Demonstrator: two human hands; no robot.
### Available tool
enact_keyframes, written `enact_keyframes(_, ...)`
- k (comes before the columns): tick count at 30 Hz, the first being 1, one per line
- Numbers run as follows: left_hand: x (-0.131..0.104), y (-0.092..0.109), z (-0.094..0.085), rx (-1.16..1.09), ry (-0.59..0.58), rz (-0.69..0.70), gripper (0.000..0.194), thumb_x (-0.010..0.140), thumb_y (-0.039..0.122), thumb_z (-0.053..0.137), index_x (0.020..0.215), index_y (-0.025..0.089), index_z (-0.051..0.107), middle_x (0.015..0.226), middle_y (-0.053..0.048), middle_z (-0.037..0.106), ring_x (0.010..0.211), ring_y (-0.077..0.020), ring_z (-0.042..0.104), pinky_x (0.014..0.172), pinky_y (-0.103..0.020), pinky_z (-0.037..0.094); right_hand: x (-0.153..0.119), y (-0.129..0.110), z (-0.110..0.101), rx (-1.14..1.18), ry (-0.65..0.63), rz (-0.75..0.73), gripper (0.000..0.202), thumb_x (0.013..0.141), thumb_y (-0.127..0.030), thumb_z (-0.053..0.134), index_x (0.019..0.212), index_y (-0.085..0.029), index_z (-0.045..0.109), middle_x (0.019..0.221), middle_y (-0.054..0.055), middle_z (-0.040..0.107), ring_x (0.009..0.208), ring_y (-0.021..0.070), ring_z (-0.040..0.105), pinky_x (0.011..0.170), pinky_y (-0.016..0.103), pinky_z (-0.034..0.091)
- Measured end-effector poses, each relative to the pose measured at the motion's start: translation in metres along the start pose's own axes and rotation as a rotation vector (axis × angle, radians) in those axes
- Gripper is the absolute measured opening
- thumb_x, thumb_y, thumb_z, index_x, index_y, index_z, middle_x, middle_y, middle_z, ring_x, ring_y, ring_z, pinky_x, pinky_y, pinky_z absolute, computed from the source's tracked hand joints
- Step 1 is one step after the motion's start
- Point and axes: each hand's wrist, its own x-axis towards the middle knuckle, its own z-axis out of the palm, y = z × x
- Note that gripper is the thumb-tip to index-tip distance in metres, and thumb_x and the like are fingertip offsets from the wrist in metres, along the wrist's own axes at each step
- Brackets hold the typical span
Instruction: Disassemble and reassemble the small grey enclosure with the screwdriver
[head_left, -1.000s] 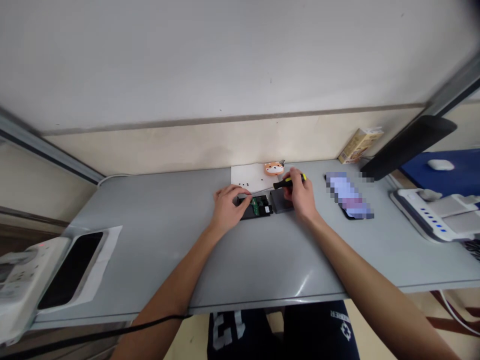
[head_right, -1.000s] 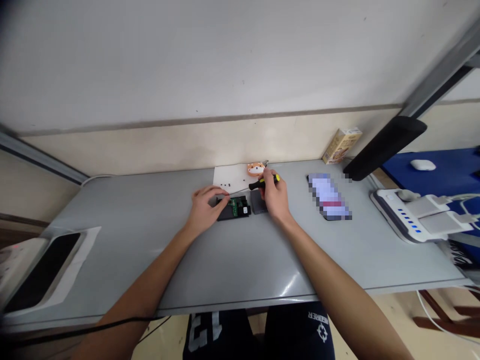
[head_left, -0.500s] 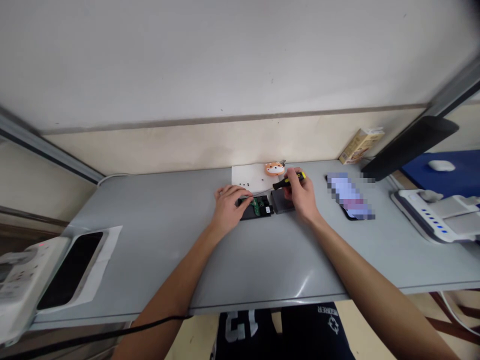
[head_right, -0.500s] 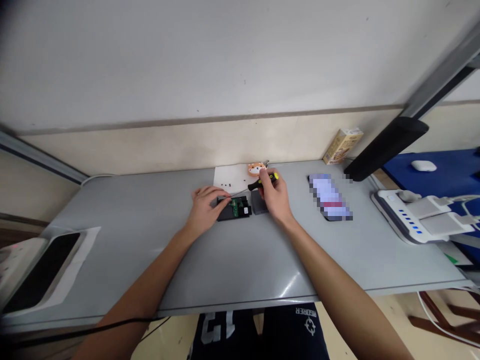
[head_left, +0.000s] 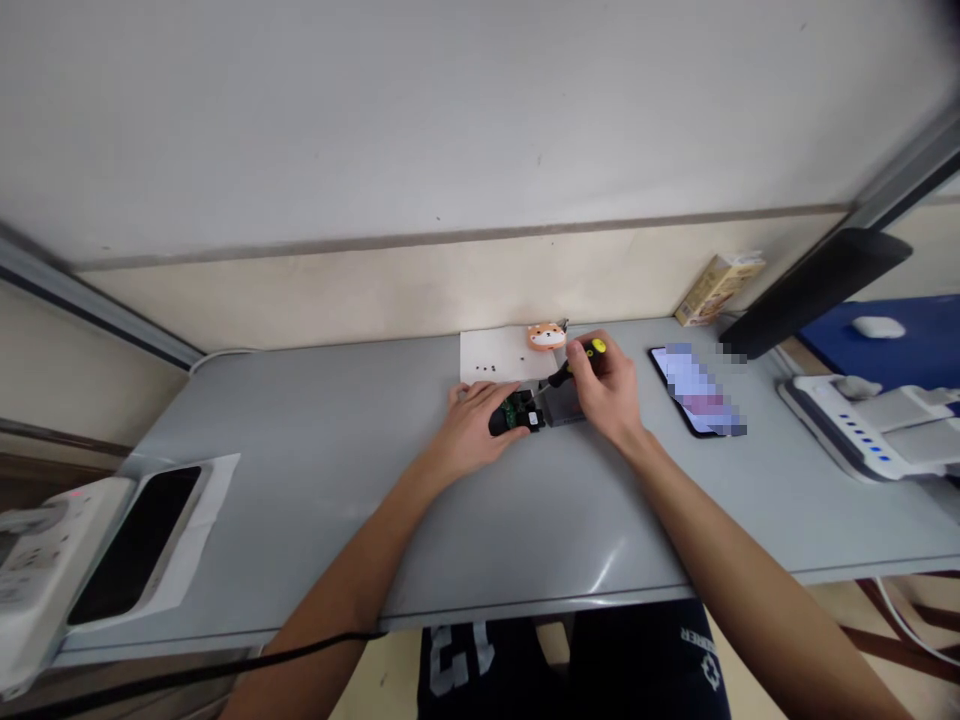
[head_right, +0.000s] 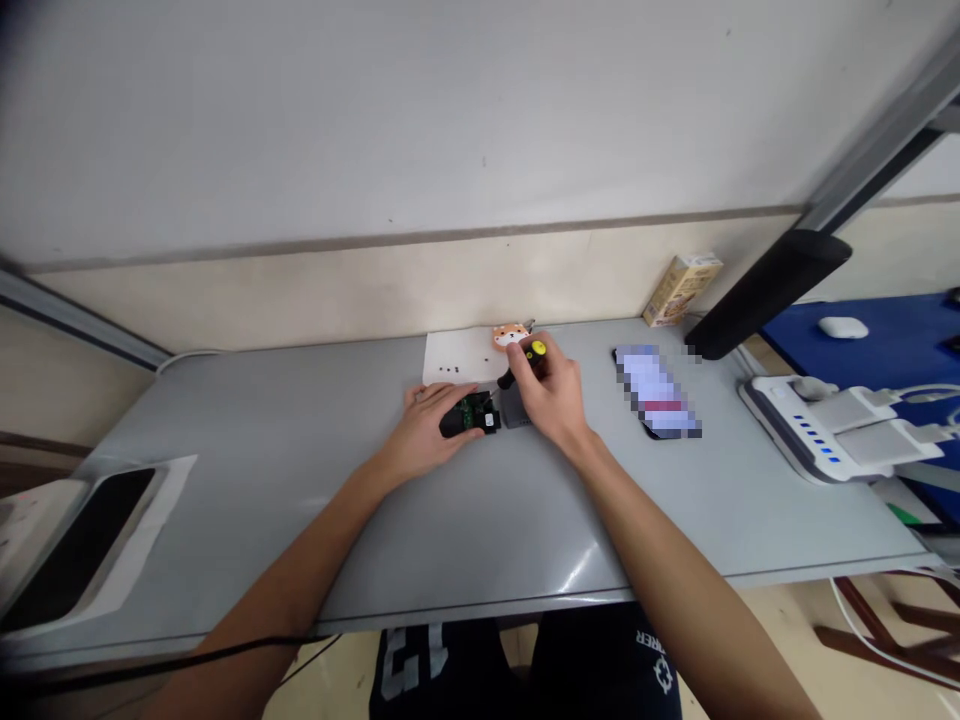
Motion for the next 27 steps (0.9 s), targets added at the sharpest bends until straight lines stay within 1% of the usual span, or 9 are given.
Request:
enact_keyframes(4, 0.0012, 0.0, -0.0015, -0.003, -0.005, -0.003, 0.056, 0.091, 0.042, 0.074, 0.142, 0.031, 0.054, 0.139, -0.004, 0.065, 0.127, -0.0283, 0.058, 0.112, -0.049, 0.029, -0.0005, 0.0009, 0.0008, -0.045, -0.014, -0.015, 0.035, 0.096, -0.055, 0.057, 0.085, -0.022, 0.06, 0.06, -0.004, 0.05, 0.052, 0.0113, 0.044, 0.05, 0.026, 0.035)
enact_keyframes(8, 0.0021, 0.0013, -0.0027, -0.002, -0.008, -0.003, 0.054, 0.09, 0.042, 0.075, 0.14, 0.032, 0.056, 0.139, -0.003, 0.065, 0.126, -0.0287, 0.058, 0.111, -0.05, 0.03, -0.0008, 0.001, 0.0011, -0.054, -0.023, -0.022, 0.035, 0.096, -0.056, 0.057, 0.087, -0.022, 0.061, 0.061, -0.004, 0.053, 0.052, 0.0111, 0.046, 0.052, 0.026, 0.037)
enact_keyframes(15, 0.0022, 0.0037, -0.0038, -0.005, -0.013, -0.016, 0.052, 0.09, 0.04, 0.075, 0.138, 0.032, 0.057, 0.138, -0.003, 0.066, 0.125, -0.0286, 0.058, 0.11, -0.05, 0.03, -0.0014, 0.0009, 0.0014, -0.069, -0.039, -0.039, 0.035, 0.096, -0.056, 0.056, 0.088, -0.022, 0.061, 0.064, -0.003, 0.056, 0.053, 0.0119, 0.048, 0.054, 0.027, 0.038)
enact_keyframes(27, 0.0024, 0.0035, -0.0037, -0.011, -0.015, -0.011, 0.051, 0.09, 0.042, 0.074, 0.137, 0.032, 0.058, 0.137, -0.003, 0.067, 0.124, -0.0276, 0.058, 0.11, -0.048, 0.03, -0.0029, 0.0005, 0.001, -0.089, -0.05, -0.067, 0.035, 0.096, -0.056, 0.056, 0.089, -0.023, 0.063, 0.067, -0.001, 0.059, 0.056, 0.0135, 0.048, 0.055, 0.027, 0.038)
